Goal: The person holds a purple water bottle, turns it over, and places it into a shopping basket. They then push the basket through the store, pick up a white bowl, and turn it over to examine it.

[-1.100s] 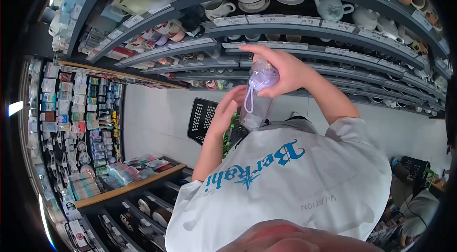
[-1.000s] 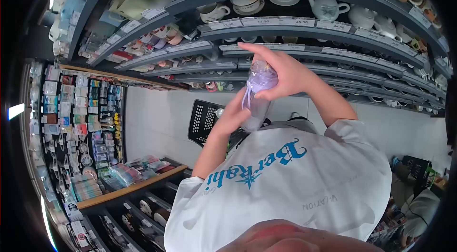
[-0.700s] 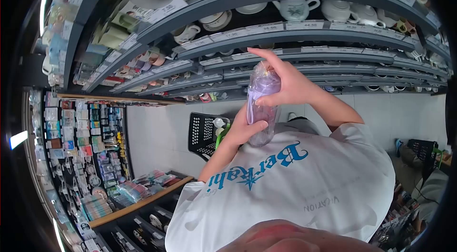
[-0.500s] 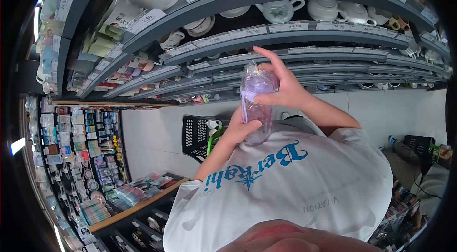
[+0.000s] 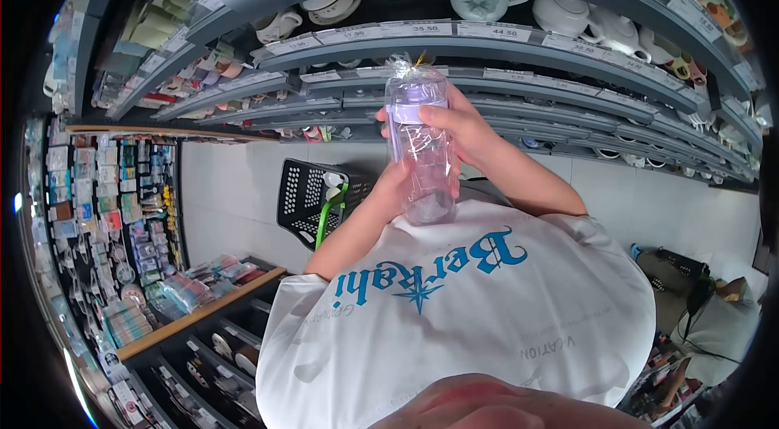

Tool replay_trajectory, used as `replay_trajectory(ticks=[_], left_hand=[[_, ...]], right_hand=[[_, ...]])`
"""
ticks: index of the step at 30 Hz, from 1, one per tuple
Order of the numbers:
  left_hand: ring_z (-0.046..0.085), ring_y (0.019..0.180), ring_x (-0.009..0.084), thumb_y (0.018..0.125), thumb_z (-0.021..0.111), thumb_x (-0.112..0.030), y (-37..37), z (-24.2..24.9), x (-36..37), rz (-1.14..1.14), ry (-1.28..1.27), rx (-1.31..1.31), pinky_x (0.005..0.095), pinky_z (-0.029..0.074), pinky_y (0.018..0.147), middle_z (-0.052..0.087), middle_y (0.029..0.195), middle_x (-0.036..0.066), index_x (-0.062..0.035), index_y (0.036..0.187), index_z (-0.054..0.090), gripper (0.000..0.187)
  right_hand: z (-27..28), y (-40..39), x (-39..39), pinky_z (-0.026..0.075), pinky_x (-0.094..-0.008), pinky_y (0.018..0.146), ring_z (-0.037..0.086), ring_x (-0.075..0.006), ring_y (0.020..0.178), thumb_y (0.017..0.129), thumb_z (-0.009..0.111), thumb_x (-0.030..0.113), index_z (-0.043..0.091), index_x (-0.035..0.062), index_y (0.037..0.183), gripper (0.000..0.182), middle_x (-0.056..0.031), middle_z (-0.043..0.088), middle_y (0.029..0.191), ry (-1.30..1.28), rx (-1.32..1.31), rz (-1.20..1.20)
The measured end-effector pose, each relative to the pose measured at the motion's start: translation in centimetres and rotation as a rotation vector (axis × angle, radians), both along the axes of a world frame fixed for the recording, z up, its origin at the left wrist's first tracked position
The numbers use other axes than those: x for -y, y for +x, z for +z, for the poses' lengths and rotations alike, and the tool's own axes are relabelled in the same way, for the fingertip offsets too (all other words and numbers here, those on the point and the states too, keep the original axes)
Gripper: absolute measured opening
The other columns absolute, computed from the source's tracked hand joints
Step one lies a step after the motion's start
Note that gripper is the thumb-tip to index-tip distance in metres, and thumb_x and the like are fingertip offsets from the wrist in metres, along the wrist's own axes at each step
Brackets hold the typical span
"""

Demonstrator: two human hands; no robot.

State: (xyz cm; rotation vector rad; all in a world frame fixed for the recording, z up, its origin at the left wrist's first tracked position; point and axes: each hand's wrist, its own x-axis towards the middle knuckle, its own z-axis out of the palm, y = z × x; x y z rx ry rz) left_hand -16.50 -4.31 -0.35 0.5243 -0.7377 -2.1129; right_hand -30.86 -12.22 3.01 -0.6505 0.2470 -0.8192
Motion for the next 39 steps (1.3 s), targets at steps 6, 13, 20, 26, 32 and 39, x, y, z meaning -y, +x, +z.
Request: replay_trajectory(ticks=[6,13,20,26,32,39], left_hand=[[0.062,0.090,0.0286,0.078,0.057,-0.063,0.0,0.2,-0.6,-0.005,-0.005,-0.163,0.0399,0.050,0.079,0.058,0.107,0.017,-0.0008,0.124,0.045,0.079],[0.062,0.094,0.0395,0.074,0.058,-0.067,0.3,0.7,-1.8,0.037,0.059,-0.167,0.0445,0.051,0.081,0.055,0.100,0.018,-0.0042,0.130,0.037,0.087],[0.064,0.089,0.0352,0.069,0.063,-0.069,2.1,0.5,-2.4,-0.071,0.055,-0.240,0.0427,0.051,0.079,0.058,0.095,0.017,-0.0017,0.129,0.038,0.094],[0.062,0.078,0.0267,0.066,0.068,-0.067,4.0,0.1,-2.5,-0.088,-0.070,-0.176,0.0359,0.049,0.068,0.060,0.090,0.016,-0.0022,0.125,0.043,0.091],[0.062,0.087,0.0264,0.066,0.073,-0.056,6.6,-0.6,-2.7,-0.116,-0.113,-0.173,0.0371,0.050,0.077,0.059,0.099,0.015,-0.0016,0.127,0.042,0.087],[0.062,0.088,0.0244,0.069,0.068,-0.058,10.2,0.2,-4.2,-0.005,-0.126,-0.165,0.0346,0.050,0.077,0.059,0.099,0.014,-0.0018,0.126,0.043,0.084]], right_hand=[[-1.0,1.1,1.2,0.053,-0.0394,0.082,0.063,-0.0285,0.096,0.083,0.063,0.023,0.043,0.0004,0.121,0.048,-0.0216,0.060,0.108,-0.037,0.100,0.139],[0.2,2.7,1.4,0.052,-0.0417,0.085,0.062,-0.0338,0.100,0.079,0.064,0.028,0.049,-0.0028,0.117,0.051,-0.0217,0.059,0.108,-0.086,0.189,0.261],[-0.5,4.7,0.6,0.052,-0.0427,0.083,0.062,-0.0345,0.097,0.075,0.067,0.025,0.044,-0.0012,0.118,0.055,-0.0215,0.058,0.106,-0.096,0.202,0.307],[1.5,6.2,-0.7,0.051,-0.0441,0.085,0.061,-0.0367,0.097,0.081,0.063,0.039,0.044,0.0015,0.118,0.056,-0.0235,0.057,0.108,-0.046,0.264,0.277],[2.6,8.8,-1.0,0.050,-0.0396,0.071,0.061,-0.0311,0.082,0.086,0.041,0.062,0.050,0.0016,0.109,0.066,-0.0221,0.058,0.096,-0.111,0.205,0.305],[2.3,13.6,-1.2,0.049,-0.0394,0.068,0.061,-0.0310,0.078,0.086,0.043,0.050,0.052,0.0022,0.104,0.052,-0.0195,0.058,0.090,0.065,0.130,0.375]])
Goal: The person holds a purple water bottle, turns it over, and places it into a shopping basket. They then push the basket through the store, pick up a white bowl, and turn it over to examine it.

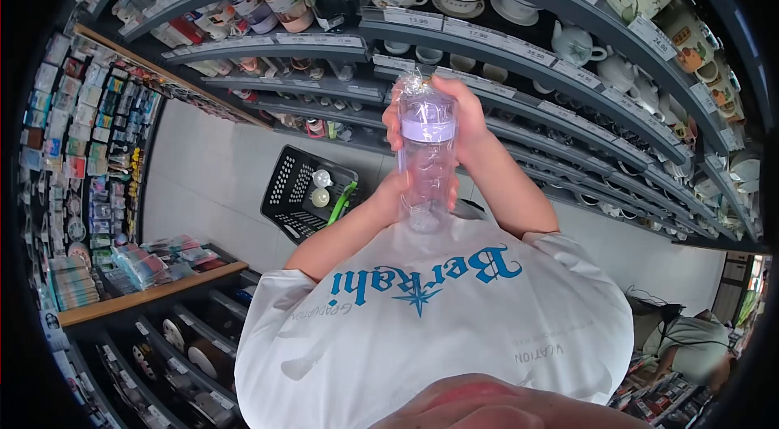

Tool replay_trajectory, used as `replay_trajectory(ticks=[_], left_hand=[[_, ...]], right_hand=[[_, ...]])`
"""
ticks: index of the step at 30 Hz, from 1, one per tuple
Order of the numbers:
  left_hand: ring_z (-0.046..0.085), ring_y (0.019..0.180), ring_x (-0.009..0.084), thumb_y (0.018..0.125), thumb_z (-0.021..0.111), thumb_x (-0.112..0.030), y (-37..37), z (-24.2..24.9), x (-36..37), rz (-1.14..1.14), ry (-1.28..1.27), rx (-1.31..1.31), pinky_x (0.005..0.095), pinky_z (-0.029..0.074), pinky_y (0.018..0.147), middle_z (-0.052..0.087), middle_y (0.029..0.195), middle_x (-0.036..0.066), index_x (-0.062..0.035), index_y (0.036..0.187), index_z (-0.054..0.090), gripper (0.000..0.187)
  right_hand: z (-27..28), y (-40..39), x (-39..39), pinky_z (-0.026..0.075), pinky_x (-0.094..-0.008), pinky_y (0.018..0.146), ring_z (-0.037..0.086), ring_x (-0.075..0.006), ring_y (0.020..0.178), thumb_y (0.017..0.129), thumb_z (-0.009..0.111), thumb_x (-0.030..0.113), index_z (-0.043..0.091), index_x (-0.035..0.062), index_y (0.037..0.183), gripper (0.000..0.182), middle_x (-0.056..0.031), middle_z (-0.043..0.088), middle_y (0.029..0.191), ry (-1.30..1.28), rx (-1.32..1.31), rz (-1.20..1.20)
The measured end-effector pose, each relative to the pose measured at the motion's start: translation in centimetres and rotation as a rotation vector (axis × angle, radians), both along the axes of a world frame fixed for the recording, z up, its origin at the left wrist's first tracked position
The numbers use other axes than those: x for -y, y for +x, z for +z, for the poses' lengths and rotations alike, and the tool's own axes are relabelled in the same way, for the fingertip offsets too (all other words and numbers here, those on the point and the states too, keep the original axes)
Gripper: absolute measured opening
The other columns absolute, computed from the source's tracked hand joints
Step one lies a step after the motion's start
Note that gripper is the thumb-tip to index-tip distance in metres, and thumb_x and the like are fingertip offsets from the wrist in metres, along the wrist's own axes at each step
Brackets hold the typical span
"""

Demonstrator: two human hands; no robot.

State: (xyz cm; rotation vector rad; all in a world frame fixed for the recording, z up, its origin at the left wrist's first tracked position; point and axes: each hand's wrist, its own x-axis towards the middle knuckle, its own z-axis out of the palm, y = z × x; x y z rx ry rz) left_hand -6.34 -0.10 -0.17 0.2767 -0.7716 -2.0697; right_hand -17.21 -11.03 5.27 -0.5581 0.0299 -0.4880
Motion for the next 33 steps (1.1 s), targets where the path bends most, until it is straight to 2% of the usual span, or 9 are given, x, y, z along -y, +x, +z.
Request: replay_trajectory(ticks=[4,12,19,21,23,24,26,29,33], left_hand=[[0.061,0.088,0.0250,0.072,0.065,-0.060,1.9,-1.5,-1.4,0.019,0.047,0.007,0.0350,0.049,0.077,0.058,0.099,0.015,-0.0008,0.128,0.041,0.085],[0.062,0.088,0.0263,0.076,0.062,-0.057,4.3,-4.2,-4.1,-0.022,0.165,-0.051,0.0357,0.049,0.077,0.058,0.099,0.015,-0.0006,0.130,0.039,0.081],[0.062,0.089,0.0267,0.078,0.057,-0.062,5.4,-3.7,-5.6,0.018,0.070,-0.014,0.0372,0.050,0.077,0.058,0.103,0.016,-0.0003,0.130,0.039,0.082],[0.062,0.089,0.0269,0.078,0.056,-0.065,5.5,-3.6,-5.9,0.022,0.059,-0.010,0.0375,0.050,0.077,0.058,0.104,0.016,-0.0005,0.130,0.039,0.084],[0.062,0.089,0.0277,0.077,0.044,-0.076,5.7,-3.4,-6.0,0.010,0.041,0.013,0.0377,0.050,0.076,0.059,0.105,0.017,-0.0008,0.130,0.039,0.093],[0.062,0.089,0.0277,0.077,0.044,-0.076,5.6,-3.3,-6.1,0.012,0.039,0.009,0.0377,0.050,0.076,0.059,0.105,0.017,-0.0008,0.130,0.039,0.093],[0.063,0.087,0.0287,0.075,0.029,-0.083,5.5,-3.1,-6.1,-0.011,0.120,-0.143,0.0381,0.050,0.075,0.059,0.104,0.018,-0.0017,0.130,0.040,0.099],[0.063,0.087,0.0298,0.078,0.020,-0.081,5.4,-2.5,-6.1,-0.007,0.124,-0.154,0.0385,0.050,0.075,0.059,0.103,0.019,-0.0029,0.130,0.041,0.096],[0.063,0.085,0.0298,0.083,0.019,-0.076,5.4,-2.2,-6.4,0.010,0.185,-0.100,0.0386,0.050,0.075,0.059,0.102,0.020,-0.0043,0.129,0.041,0.088]], right_hand=[[-1.5,1.9,-1.0,0.049,-0.0399,0.068,0.060,-0.0304,0.077,0.082,0.045,0.045,0.054,0.0033,0.101,0.047,-0.0170,0.058,0.089,0.058,0.025,0.038],[-4.7,4.0,-3.7,0.048,-0.0412,0.067,0.059,-0.0316,0.077,0.079,0.047,0.045,0.054,0.0050,0.100,0.046,-0.0178,0.057,0.088,0.233,0.037,0.004],[-3.9,5.4,-5.2,0.049,-0.0423,0.067,0.060,-0.0328,0.076,0.082,0.044,0.045,0.054,0.0036,0.101,0.047,-0.0200,0.057,0.088,0.182,0.005,-0.004],[-3.5,5.5,-5.7,0.045,-0.0403,0.067,0.057,-0.0323,0.072,0.079,0.049,0.049,0.051,0.0055,0.096,0.046,-0.0170,0.055,0.083,0.174,-0.075,-0.043],[-3.9,5.5,-5.7,0.047,-0.0413,0.068,0.058,-0.0330,0.075,0.081,0.047,0.047,0.052,0.0046,0.099,0.047,-0.0183,0.056,0.086,0.182,-0.017,-0.030],[-4.1,5.5,-5.8,0.048,-0.0423,0.070,0.060,-0.0338,0.077,0.082,0.044,0.046,0.054,0.0038,0.102,0.047,-0.0197,0.057,0.088,0.189,0.045,-0.015],[-4.0,5.3,-5.8,0.048,-0.0427,0.071,0.060,-0.0340,0.078,0.082,0.044,0.046,0.053,0.0040,0.101,0.047,-0.0196,0.057,0.088,0.194,0.060,-0.010],[-3.9,5.4,-6.0,0.047,-0.0434,0.074,0.059,-0.0347,0.080,0.082,0.044,0.047,0.053,0.0045,0.101,0.048,-0.0193,0.057,0.087,0.183,0.067,-0.003],[-3.4,5.7,-6.0,0.046,-0.0442,0.079,0.058,-0.0363,0.087,0.081,0.044,0.050,0.053,0.0041,0.099,0.051,-0.0185,0.057,0.084,0.023,-0.023,-0.091]])
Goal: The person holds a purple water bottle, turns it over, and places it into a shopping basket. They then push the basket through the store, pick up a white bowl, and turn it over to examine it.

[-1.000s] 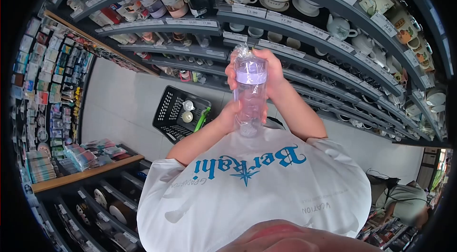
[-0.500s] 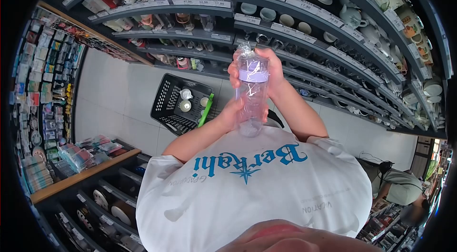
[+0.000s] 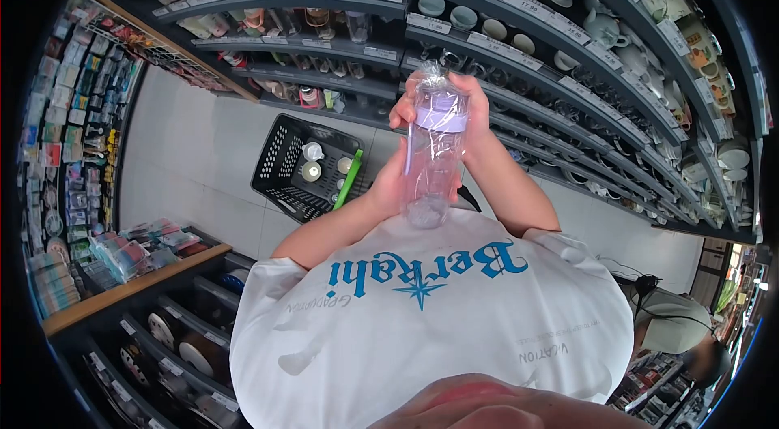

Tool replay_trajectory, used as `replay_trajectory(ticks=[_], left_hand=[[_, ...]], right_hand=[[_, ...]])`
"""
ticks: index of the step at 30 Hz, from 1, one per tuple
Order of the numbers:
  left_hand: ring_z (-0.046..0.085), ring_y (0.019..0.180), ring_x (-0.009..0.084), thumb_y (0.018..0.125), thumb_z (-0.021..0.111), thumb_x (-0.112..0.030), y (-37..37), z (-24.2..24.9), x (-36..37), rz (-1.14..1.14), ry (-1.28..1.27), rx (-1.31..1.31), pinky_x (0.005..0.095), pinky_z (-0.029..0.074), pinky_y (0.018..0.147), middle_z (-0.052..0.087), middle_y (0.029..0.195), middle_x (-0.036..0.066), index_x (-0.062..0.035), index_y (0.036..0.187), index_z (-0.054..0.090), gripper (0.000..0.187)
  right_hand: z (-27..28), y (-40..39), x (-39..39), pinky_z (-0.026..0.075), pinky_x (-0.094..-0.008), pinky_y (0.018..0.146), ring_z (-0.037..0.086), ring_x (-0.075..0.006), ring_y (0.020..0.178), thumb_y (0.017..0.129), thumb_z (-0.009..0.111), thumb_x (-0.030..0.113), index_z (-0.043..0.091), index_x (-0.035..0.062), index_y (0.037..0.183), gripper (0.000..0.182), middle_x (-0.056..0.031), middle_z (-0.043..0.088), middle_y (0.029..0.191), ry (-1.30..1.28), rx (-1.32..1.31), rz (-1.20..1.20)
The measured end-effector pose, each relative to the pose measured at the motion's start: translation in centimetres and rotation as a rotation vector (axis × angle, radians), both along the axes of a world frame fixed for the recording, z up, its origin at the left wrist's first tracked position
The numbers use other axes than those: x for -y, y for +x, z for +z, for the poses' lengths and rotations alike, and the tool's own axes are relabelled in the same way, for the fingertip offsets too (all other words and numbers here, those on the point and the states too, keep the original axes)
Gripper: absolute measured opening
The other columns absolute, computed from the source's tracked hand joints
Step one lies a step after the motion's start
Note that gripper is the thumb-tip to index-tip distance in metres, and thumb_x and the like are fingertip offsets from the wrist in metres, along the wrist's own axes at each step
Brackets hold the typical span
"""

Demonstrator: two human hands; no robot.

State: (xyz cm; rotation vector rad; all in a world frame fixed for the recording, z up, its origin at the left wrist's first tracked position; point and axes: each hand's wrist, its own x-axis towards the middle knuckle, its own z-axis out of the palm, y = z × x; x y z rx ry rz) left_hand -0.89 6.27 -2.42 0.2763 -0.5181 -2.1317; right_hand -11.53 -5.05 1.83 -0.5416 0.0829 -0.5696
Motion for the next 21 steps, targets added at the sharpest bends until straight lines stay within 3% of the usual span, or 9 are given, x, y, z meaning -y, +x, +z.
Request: replay_trajectory(ticks=[13,21], left_hand=[[0.063,0.081,0.0296,0.082,0.025,-0.076,-1.3,0.2,0.7,-0.011,0.002,0.084,0.0378,0.050,0.073,0.060,0.097,0.018,-0.0031,0.126,0.044,0.087],[0.064,0.079,0.0290,0.081,0.027,-0.077,-1.3,0.8,1.7,-0.026,-0.045,0.165,0.0381,0.051,0.073,0.061,0.096,0.017,-0.0026,0.123,0.045,0.087]], right_hand=[[0.2,-1.7,-0.1,0.045,-0.0413,0.079,0.057,-0.0359,0.088,0.079,0.046,0.054,0.053,0.0028,0.098,0.055,-0.0168,0.056,0.077,-0.009,-0.008,-0.057],[0.2,-2.3,0.3,0.043,-0.0387,0.074,0.053,-0.0297,0.079,0.080,0.047,0.053,0.052,0.0035,0.097,0.053,-0.0156,0.055,0.077,0.021,0.025,-0.083]])
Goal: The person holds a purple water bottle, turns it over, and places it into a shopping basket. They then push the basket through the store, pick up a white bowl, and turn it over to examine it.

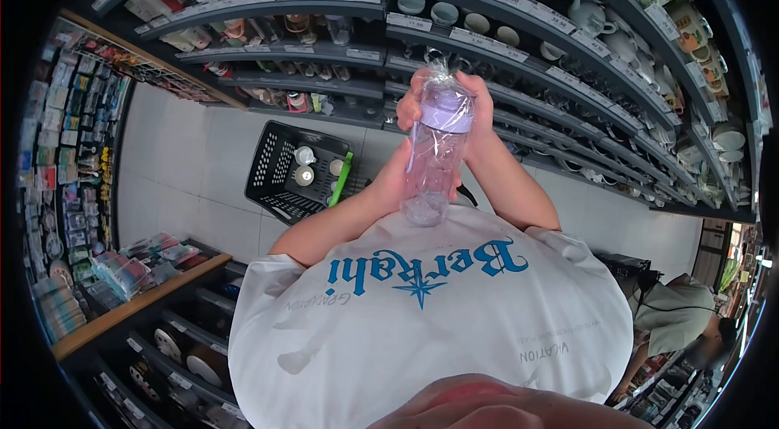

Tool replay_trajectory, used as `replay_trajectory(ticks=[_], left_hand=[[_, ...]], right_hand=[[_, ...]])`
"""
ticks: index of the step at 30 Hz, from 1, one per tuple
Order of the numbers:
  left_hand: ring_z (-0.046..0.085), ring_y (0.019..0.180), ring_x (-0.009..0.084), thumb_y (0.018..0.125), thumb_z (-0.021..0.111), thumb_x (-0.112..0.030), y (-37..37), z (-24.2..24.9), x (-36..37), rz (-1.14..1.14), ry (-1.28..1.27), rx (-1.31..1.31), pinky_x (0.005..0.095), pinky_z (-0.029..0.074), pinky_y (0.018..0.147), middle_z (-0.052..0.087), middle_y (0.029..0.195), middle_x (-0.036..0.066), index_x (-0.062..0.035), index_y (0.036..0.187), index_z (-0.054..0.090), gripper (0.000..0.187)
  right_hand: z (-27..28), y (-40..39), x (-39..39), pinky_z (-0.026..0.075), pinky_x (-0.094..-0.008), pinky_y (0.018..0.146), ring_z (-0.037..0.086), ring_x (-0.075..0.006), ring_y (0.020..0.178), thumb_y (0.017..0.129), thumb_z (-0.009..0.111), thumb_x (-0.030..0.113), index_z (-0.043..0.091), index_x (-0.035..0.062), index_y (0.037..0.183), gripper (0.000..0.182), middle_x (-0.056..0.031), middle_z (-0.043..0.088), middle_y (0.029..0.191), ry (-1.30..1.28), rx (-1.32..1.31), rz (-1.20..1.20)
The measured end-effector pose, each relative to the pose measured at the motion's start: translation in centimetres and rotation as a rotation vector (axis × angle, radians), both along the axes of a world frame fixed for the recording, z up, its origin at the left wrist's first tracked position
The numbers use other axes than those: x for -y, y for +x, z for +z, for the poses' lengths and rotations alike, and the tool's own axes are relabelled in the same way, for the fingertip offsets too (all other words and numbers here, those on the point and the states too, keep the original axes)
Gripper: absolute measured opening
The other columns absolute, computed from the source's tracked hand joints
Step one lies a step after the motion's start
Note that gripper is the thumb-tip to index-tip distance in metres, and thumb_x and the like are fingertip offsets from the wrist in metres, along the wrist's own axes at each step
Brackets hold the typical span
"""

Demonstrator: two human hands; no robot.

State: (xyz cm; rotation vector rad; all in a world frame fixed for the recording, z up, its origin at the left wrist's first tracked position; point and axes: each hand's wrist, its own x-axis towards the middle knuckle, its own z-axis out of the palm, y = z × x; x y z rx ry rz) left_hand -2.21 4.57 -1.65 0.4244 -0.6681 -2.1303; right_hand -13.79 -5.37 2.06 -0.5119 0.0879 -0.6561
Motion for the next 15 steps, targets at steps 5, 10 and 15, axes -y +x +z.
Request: replay_trajectory(ticks=[5,10,15], left_hand=[[0.064,0.078,0.0293,0.082,0.028,-0.076,0.1,-0.4,0.0,0.019,0.020,-0.036,0.0381,0.051,0.072,0.061,0.096,0.018,-0.0030,0.124,0.045,0.086],[0.064,0.080,0.0299,0.084,0.025,-0.073,0.4,-0.4,-0.1,0.037,0.044,-0.067,0.0387,0.051,0.073,0.061,0.096,0.018,-0.0033,0.126,0.044,0.084],[0.064,0.081,0.0303,0.088,0.021,-0.070,0.7,-0.3,-0.2,0.034,0.058,-0.077,0.0394,0.051,0.073,0.061,0.097,0.019,-0.0033,0.126,0.044,0.080]], right_hand=[[0.3,0.6,0.1,0.042,-0.0382,0.073,0.051,-0.0284,0.077,0.080,0.046,0.053,0.050,0.0037,0.095,0.051,-0.0157,0.055,0.077,-0.005,0.007,0.013],[0.4,1.1,0.1,0.042,-0.0380,0.073,0.051,-0.0286,0.076,0.080,0.045,0.053,0.049,0.0037,0.094,0.051,-0.0161,0.055,0.077,-0.023,-0.033,0.013],[0.2,1.3,0.1,0.042,-0.0380,0.071,0.050,-0.0287,0.077,0.080,0.045,0.053,0.051,0.0039,0.096,0.052,-0.0160,0.055,0.077,-0.020,-0.028,0.016]])
